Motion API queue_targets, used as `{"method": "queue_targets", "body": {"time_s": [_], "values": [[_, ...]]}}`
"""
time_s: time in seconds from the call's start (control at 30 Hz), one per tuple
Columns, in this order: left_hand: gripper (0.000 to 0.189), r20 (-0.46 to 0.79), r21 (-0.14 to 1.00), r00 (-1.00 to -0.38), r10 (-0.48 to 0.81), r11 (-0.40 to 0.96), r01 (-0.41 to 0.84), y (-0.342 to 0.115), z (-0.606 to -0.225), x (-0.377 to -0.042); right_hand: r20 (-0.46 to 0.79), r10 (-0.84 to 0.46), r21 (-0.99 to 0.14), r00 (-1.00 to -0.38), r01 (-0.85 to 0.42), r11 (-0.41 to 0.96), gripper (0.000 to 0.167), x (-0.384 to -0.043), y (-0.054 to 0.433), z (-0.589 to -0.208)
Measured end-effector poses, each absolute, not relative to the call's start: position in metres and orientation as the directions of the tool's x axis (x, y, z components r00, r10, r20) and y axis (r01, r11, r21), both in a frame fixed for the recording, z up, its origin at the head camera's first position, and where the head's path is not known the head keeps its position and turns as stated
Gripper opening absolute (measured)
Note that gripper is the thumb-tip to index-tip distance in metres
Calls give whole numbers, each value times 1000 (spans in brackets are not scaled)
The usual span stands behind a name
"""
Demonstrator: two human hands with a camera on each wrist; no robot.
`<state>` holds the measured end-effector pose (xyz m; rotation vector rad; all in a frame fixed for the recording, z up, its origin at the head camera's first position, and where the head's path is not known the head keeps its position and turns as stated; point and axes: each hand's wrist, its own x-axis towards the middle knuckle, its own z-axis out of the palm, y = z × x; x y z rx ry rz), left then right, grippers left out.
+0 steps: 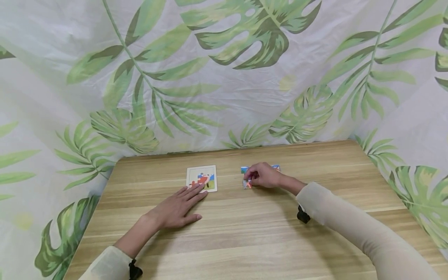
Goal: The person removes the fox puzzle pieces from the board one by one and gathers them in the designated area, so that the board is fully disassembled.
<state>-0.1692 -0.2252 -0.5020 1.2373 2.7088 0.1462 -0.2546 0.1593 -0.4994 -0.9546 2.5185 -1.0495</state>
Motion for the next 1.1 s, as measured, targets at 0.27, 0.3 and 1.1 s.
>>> {"method": "queue_targets", "body": {"time_s": [0.27, 0.3, 1.1], "values": [[76, -115, 166, -648, 753, 658, 735, -225, -503, -168, 49, -666, -669, -744, -520, 531, 8, -253, 157, -501], [76, -113, 168, -649, 753, 658, 734, -225, -503, -168, 57, -670, -668, -740, -527, 526, 9, -252, 156, -501], [72, -75, 160, -659, 748, 662, 733, -221, -499, -171, 102, -717, -643, -689, -596, 481, 17, -270, 71, -484]]}}
